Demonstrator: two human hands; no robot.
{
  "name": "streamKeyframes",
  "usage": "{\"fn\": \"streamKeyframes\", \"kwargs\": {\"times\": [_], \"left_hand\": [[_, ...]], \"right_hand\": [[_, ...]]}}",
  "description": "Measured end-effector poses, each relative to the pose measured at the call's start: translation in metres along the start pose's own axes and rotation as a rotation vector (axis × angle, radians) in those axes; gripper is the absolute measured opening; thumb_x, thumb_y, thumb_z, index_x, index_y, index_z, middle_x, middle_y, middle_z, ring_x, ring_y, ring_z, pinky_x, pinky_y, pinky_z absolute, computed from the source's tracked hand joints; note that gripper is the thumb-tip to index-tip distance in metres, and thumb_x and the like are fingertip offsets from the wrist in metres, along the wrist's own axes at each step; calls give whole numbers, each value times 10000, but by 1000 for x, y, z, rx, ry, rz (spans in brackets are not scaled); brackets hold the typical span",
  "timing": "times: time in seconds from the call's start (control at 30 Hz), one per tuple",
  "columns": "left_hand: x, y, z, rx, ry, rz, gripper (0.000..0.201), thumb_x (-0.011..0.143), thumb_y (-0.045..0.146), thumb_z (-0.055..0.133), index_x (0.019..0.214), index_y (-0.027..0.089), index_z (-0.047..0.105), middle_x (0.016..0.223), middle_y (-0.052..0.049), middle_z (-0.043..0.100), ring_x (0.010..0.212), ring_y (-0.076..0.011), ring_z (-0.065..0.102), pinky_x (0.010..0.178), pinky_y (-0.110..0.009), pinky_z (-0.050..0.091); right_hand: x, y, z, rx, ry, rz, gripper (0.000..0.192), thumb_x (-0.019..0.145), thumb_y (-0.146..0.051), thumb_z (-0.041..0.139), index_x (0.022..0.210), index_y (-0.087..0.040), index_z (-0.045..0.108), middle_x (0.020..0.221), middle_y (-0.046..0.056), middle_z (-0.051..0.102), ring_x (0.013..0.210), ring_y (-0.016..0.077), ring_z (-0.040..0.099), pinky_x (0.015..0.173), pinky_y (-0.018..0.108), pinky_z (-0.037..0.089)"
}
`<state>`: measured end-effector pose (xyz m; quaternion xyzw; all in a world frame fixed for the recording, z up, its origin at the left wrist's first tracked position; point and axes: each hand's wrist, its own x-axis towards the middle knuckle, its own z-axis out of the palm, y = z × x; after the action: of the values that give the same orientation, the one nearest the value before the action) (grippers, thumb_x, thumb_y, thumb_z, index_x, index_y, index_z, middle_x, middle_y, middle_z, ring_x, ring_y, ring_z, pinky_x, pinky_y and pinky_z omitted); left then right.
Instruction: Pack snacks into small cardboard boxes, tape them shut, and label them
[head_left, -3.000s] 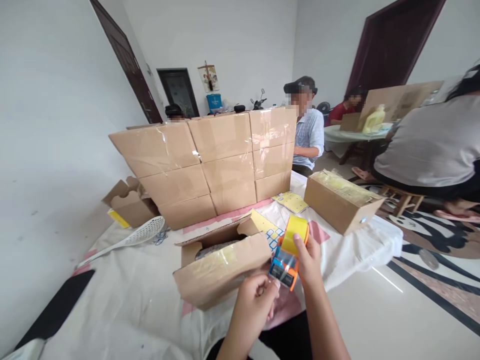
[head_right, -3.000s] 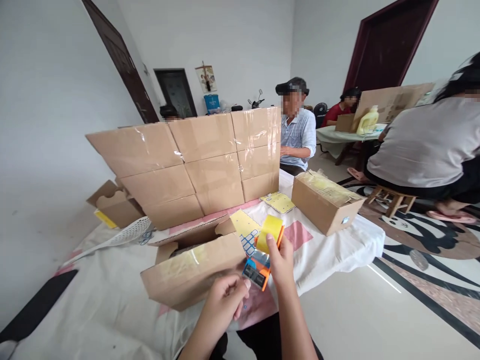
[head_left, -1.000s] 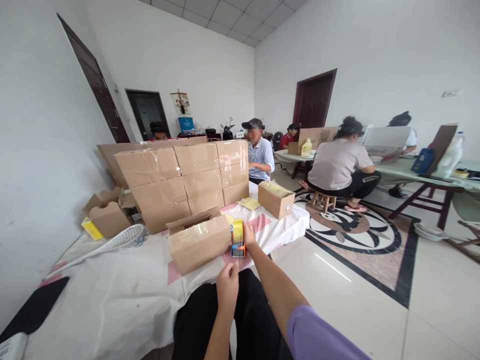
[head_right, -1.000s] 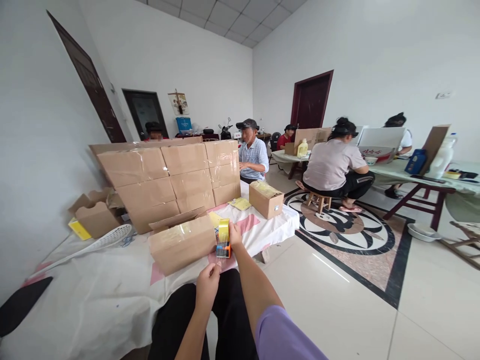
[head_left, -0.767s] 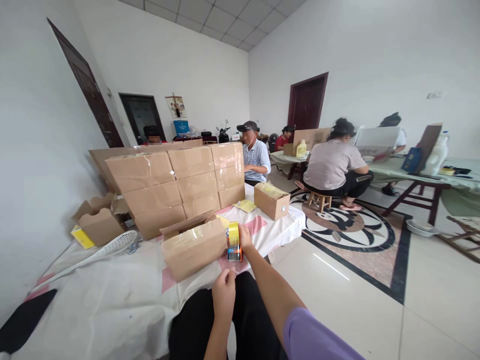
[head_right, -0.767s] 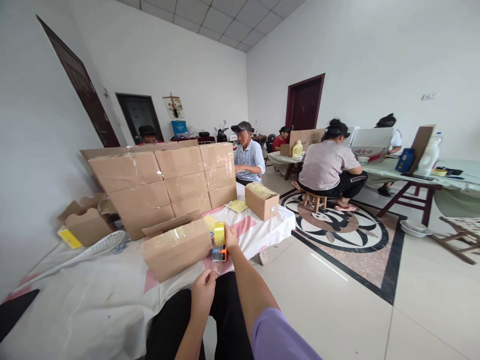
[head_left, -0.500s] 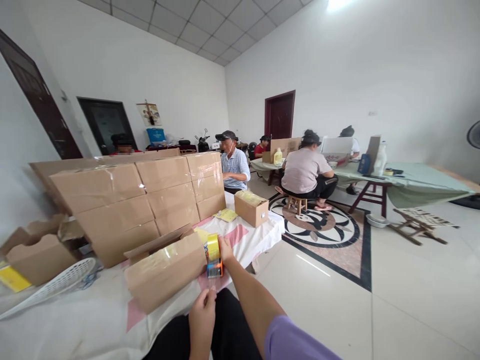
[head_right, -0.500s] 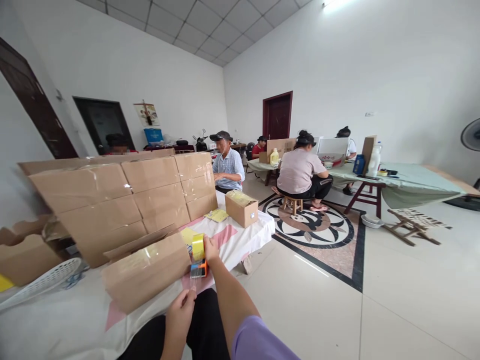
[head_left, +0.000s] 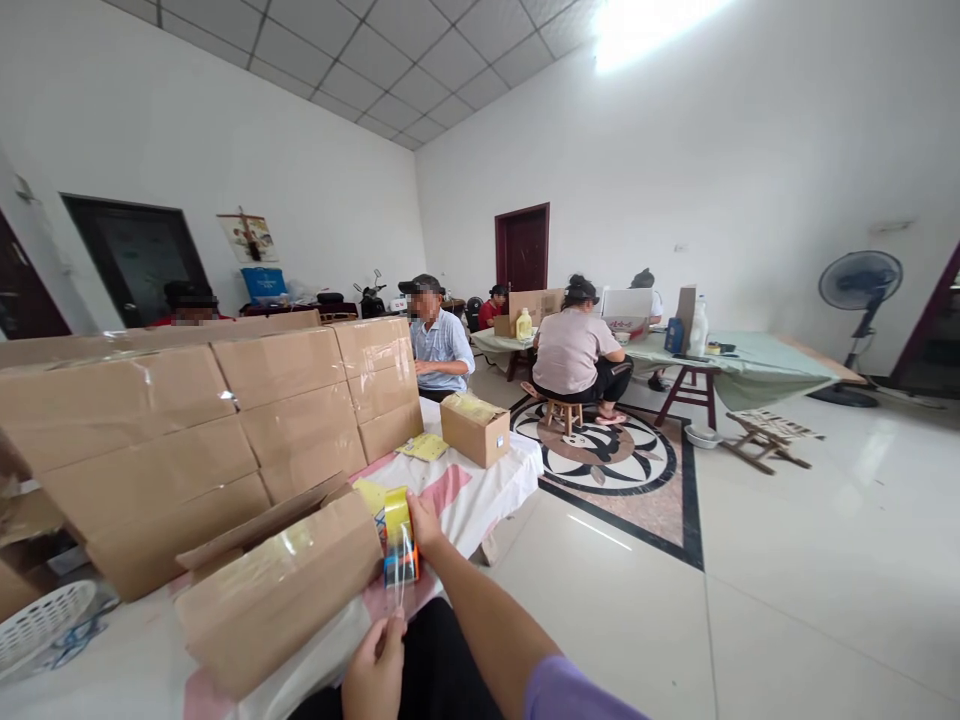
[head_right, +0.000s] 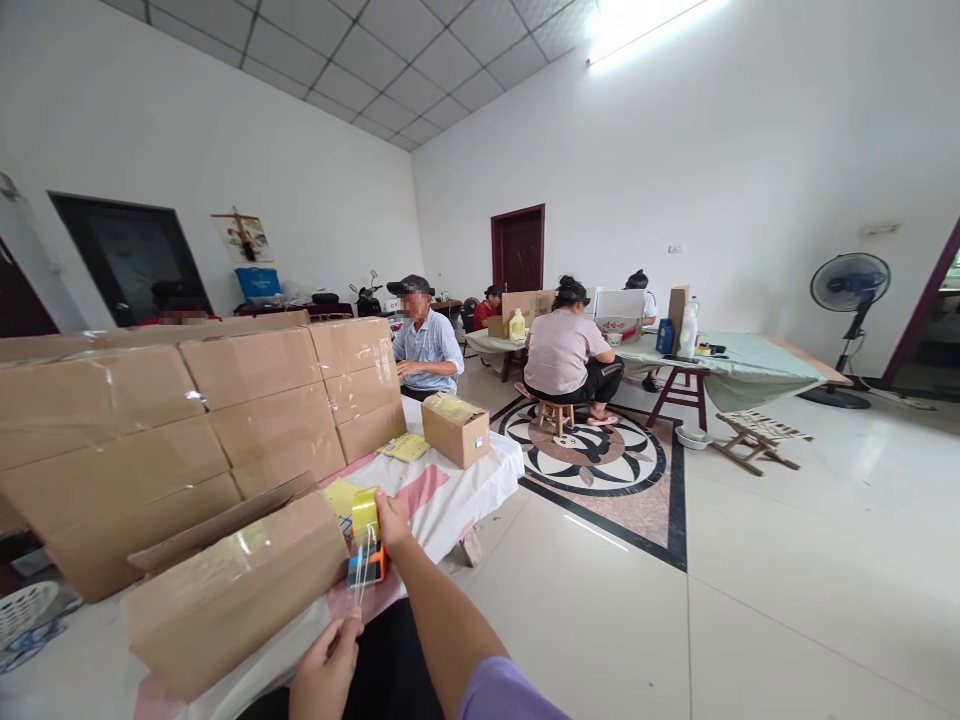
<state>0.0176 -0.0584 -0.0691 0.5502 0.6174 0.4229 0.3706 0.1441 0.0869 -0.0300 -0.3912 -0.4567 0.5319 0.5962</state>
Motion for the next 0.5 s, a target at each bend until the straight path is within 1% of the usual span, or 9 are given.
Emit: {"fn": "streamKeyframes", "kwargs": {"times": [0.03,0.1,0.17,0.23,0.33,0.5], "left_hand": [[0,0,0,-13,-9,-8,569,691,798,519,652,244,644,505,-20,560,552,-256,564,538,-351,463],[0,0,2,-46,-36,-17,604,678,826,517,660,237,648,488,-11,536,534,-243,545,532,-344,454],[-1,1,3,-74,-65,-18,640,669,854,507,660,229,647,480,-3,518,521,-227,528,519,-333,436],[-1,3,5,-88,-91,-14,660,669,868,504,660,223,643,479,5,508,511,-212,513,507,-320,413],[-3,8,10,-98,-121,-3,663,669,869,516,646,217,632,473,11,500,501,-197,499,502,-306,393],[-4,16,23,-137,-163,36,709,636,911,495,580,211,594,464,8,481,475,-180,476,489,-301,378]], "right_hand": [[1,0,0,12,-4,14,687,814,-827,475,924,-183,688,777,69,677,865,257,677,762,376,530],[4,-2,-1,30,-36,56,653,757,-796,598,894,-164,689,746,59,681,801,245,689,751,377,536],[7,-4,-4,30,-84,105,579,662,-695,770,856,-155,690,726,43,686,742,223,686,755,370,536],[9,-5,-7,24,-108,141,522,597,-589,863,832,-158,686,723,30,694,703,203,677,754,360,532],[9,-4,-9,29,-107,166,478,620,-547,861,845,-173,667,722,15,699,689,194,677,739,350,532],[4,-6,-8,63,-122,165,487,717,-617,751,860,-161,653,707,43,701,739,231,700,741,364,542]]}}
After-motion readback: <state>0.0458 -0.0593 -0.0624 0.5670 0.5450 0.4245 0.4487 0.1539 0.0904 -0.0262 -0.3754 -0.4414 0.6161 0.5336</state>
